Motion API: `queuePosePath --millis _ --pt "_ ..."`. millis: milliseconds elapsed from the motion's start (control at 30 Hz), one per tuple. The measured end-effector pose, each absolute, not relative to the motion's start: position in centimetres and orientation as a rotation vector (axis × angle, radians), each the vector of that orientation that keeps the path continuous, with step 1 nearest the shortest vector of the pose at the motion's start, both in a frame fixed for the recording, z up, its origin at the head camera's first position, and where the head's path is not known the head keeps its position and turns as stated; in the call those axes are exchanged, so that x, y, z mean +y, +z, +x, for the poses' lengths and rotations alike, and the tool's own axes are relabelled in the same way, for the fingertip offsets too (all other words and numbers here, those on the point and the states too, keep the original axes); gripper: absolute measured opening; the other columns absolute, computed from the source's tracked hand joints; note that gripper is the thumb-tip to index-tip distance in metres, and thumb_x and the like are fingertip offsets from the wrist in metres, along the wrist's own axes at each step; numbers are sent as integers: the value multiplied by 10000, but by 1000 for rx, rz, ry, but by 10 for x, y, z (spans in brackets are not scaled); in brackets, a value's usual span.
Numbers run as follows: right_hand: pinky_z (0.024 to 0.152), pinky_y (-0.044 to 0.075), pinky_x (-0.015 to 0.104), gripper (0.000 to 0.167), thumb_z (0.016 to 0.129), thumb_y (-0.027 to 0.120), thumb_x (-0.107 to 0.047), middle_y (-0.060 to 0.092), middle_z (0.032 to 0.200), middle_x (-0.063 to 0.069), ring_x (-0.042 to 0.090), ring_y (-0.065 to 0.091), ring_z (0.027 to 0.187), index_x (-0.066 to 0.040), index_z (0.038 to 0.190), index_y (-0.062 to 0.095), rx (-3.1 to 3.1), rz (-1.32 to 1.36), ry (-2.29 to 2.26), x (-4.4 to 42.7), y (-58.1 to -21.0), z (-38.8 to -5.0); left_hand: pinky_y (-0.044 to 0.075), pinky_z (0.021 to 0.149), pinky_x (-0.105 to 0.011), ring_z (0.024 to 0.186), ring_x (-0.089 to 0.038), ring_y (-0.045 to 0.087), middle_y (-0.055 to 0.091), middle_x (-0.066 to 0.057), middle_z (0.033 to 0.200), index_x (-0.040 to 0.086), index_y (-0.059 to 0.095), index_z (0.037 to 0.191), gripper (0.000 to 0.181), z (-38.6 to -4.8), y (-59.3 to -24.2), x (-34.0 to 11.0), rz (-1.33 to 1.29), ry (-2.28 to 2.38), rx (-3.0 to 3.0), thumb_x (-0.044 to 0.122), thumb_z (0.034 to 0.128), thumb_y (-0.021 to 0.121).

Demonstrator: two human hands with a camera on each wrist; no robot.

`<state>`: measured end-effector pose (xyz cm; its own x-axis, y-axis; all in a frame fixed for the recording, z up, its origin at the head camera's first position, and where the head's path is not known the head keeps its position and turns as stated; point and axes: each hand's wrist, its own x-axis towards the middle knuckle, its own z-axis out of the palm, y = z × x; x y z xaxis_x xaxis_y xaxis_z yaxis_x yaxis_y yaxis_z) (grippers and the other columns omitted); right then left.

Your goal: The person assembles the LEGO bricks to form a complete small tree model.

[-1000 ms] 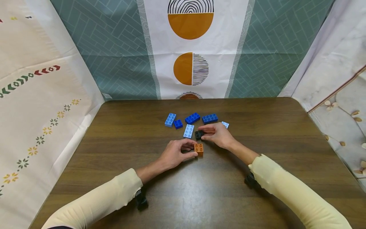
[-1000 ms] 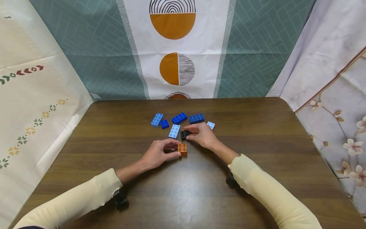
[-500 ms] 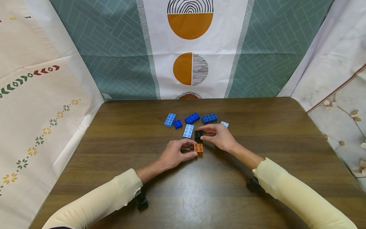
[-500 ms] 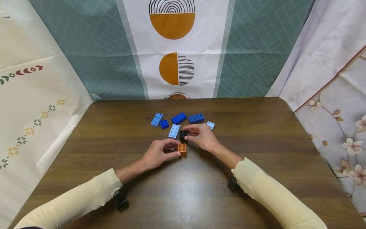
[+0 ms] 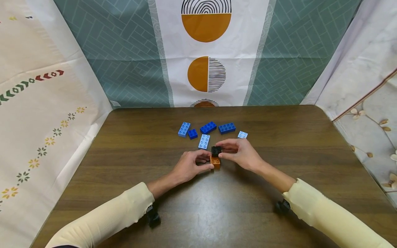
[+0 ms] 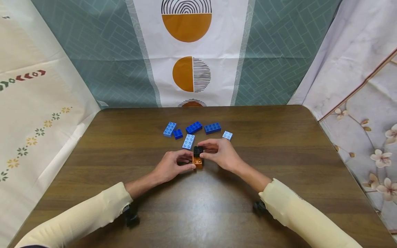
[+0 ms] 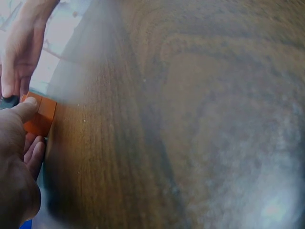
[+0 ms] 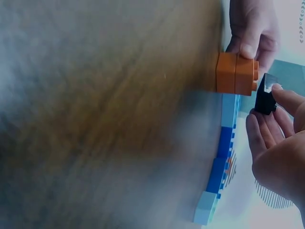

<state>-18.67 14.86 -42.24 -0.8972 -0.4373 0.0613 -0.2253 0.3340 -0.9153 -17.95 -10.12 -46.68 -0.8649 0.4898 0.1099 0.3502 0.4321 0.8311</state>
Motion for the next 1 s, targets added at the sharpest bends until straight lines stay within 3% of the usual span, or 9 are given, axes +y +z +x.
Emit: queuePosePath --millis 567,833,1000 --pt "937 597 303 402 937 811 -26 748 1259 118 263 732 1147 -21 1327 717 2353 -630 -1584 149 -427 -176 594 924 -275 1069 -160 742 747 -79 1243 43 712 1305 403 -180 -465 -101 740 1405 2515 193 952 835" --pt "970 593 371 383 943 810 -41 743 1275 120 269 730 1152 -44 1317 730 2380 -636 -1552 148 -427 -172 597 919 -278 1068 -167 745 752 -86 1230 32 710 1305 405 -180 -466 -101 729 1412 2505 182 950 835" --pt "959 595 351 375 943 809 -48 749 1266 121 273 731 1164 -44 1311 738 2392 -631 -1553 147 -427 -171 599 916 -281 1071 -176 746 750 -97 1233 27 712 1300 402 -179 -465 -101 737 1410 2514 185 952 834"
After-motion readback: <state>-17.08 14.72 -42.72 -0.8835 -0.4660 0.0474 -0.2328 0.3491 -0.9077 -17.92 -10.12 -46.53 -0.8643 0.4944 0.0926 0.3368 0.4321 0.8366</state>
